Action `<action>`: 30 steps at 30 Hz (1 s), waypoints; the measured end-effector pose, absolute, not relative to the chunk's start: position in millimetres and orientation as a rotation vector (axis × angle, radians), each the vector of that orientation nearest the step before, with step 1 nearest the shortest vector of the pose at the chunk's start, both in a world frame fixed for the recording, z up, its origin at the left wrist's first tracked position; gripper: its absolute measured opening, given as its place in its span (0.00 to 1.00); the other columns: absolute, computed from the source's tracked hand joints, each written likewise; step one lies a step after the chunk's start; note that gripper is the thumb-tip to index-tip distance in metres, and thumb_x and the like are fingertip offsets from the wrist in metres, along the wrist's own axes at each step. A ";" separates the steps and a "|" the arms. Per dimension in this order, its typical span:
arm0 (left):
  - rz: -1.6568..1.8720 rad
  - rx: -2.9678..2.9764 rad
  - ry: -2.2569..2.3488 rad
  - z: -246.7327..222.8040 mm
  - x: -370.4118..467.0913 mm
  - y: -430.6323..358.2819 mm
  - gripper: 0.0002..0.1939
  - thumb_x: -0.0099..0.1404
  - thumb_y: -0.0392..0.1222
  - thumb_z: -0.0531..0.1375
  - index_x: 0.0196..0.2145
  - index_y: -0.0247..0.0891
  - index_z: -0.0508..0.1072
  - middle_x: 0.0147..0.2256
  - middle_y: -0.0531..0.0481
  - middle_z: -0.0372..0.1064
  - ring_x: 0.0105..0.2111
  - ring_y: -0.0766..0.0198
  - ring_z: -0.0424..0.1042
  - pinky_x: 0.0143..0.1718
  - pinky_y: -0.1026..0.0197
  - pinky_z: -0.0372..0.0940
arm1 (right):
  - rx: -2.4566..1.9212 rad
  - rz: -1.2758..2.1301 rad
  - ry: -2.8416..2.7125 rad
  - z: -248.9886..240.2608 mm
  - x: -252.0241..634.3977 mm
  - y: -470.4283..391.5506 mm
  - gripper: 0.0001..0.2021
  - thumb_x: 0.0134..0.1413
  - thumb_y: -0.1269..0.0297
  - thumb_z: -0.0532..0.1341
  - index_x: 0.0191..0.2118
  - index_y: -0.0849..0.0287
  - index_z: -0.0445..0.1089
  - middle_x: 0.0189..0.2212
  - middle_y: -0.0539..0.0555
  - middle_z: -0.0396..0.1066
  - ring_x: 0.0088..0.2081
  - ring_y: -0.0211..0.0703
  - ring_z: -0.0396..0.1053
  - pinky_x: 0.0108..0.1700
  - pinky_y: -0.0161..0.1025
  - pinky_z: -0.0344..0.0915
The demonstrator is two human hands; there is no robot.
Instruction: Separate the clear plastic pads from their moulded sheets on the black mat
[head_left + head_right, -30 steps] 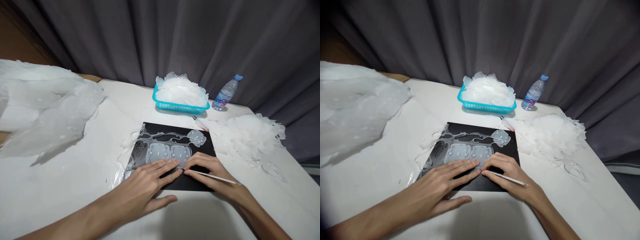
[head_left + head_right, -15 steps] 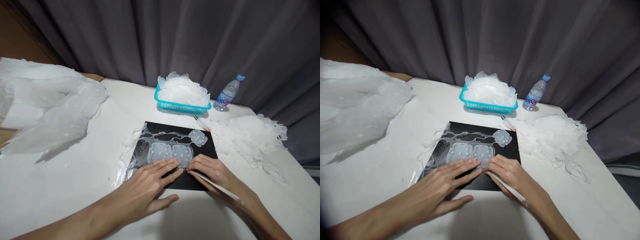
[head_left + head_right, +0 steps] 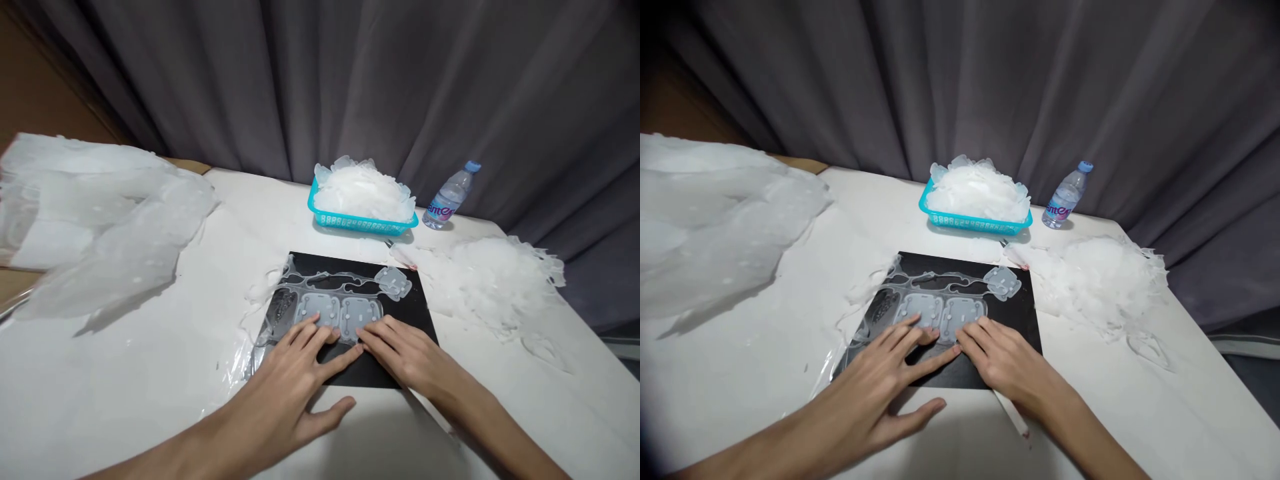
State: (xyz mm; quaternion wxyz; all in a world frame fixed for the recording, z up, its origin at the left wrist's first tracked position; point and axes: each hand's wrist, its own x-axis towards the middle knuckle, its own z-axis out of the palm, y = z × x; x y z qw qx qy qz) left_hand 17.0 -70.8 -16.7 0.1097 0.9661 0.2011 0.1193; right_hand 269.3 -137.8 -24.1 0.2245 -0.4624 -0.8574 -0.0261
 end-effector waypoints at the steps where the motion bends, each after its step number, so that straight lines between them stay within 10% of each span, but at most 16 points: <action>1: 0.331 2.836 0.602 -15.4 17.5 -71.0 0.31 0.71 0.60 0.58 0.69 0.54 0.63 0.61 0.40 0.68 0.62 0.35 0.63 0.57 0.31 0.66 | -1.293 -0.044 -2.292 -20.2 273.6 -131.8 0.15 0.71 0.71 0.54 0.58 0.60 0.70 0.48 0.62 0.77 0.51 0.50 0.74 0.51 0.45 0.73; 8: 0.335 2.755 0.612 -5.9 18.7 -70.2 0.30 0.69 0.60 0.61 0.66 0.53 0.68 0.61 0.42 0.70 0.60 0.38 0.68 0.56 0.38 0.67 | -1.645 -0.013 -1.312 31.3 330.9 -66.4 0.11 0.64 0.61 0.59 0.41 0.60 0.78 0.38 0.56 0.78 0.41 0.49 0.75 0.47 0.45 0.71; 17: 0.358 2.356 0.706 6.6 22.6 -54.4 0.30 0.70 0.56 0.63 0.65 0.53 0.63 0.50 0.46 0.72 0.49 0.51 0.73 0.51 0.46 0.70 | -1.385 0.867 -1.459 32.4 303.6 -93.0 0.13 0.65 0.55 0.63 0.42 0.57 0.81 0.31 0.52 0.75 0.34 0.43 0.72 0.38 0.40 0.68; 21: 0.590 2.096 0.823 7.6 32.5 -33.2 0.44 0.62 0.59 0.69 0.68 0.46 0.55 0.55 0.42 0.68 0.49 0.53 0.71 0.46 0.53 0.71 | -1.236 1.089 -1.683 41.2 286.5 -98.8 0.13 0.68 0.55 0.62 0.46 0.56 0.81 0.29 0.52 0.73 0.34 0.44 0.71 0.39 0.42 0.69; 25: 0.471 1.996 0.668 7.7 40.3 -17.6 0.19 0.70 0.56 0.62 0.50 0.41 0.76 0.46 0.47 0.76 0.46 0.54 0.74 0.51 0.52 0.67 | -1.247 0.946 -1.766 45.4 276.2 -101.1 0.20 0.73 0.50 0.53 0.51 0.51 0.81 0.41 0.55 0.75 0.45 0.46 0.72 0.53 0.46 0.68; 30: 0.467 1.525 0.685 6.9 41.2 -15.1 0.18 0.70 0.55 0.63 0.41 0.35 0.79 0.38 0.47 0.78 0.38 0.58 0.75 0.41 0.60 0.68 | -1.381 0.495 -1.520 25.7 270.3 -106.5 0.24 0.76 0.51 0.45 0.54 0.50 0.77 0.57 0.57 0.68 0.60 0.49 0.64 0.65 0.51 0.58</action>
